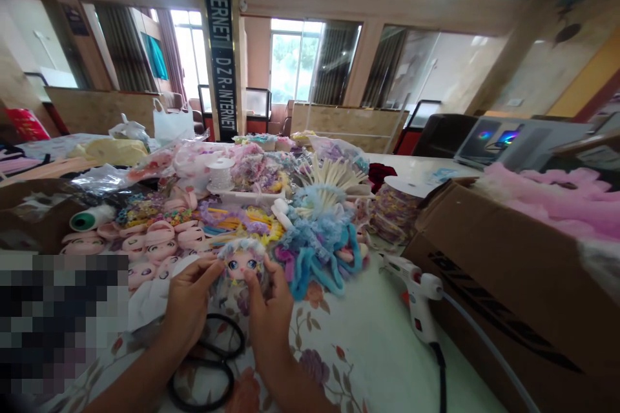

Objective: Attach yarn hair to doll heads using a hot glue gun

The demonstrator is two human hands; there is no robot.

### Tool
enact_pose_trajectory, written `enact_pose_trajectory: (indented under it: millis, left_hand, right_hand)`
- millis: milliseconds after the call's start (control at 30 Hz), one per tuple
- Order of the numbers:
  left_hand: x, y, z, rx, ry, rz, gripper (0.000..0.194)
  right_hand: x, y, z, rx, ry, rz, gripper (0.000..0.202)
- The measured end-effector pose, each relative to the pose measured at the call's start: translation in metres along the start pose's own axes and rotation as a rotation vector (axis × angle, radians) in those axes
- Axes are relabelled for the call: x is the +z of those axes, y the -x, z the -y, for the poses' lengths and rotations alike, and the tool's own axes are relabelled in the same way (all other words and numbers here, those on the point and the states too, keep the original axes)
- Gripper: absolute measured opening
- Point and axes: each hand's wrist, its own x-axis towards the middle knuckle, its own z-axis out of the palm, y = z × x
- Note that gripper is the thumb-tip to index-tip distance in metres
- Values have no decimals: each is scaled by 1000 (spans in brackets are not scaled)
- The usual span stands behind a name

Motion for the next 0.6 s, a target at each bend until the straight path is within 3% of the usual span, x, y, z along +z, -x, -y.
enact_pose_trajectory:
  millis: [333, 500, 600]
  left_hand:
    - [2, 8, -4, 1, 85, 101, 17]
    - [13, 14, -15, -41, 159, 142, 19]
    - [20, 13, -26, -36, 172, 189, 20]
  right_hand:
    - [-10, 1, 9, -126, 41, -30, 38]
    - [-20, 0, 15, -230, 70, -57, 34]
    - [-24, -5, 18, -220, 10, -41, 35]
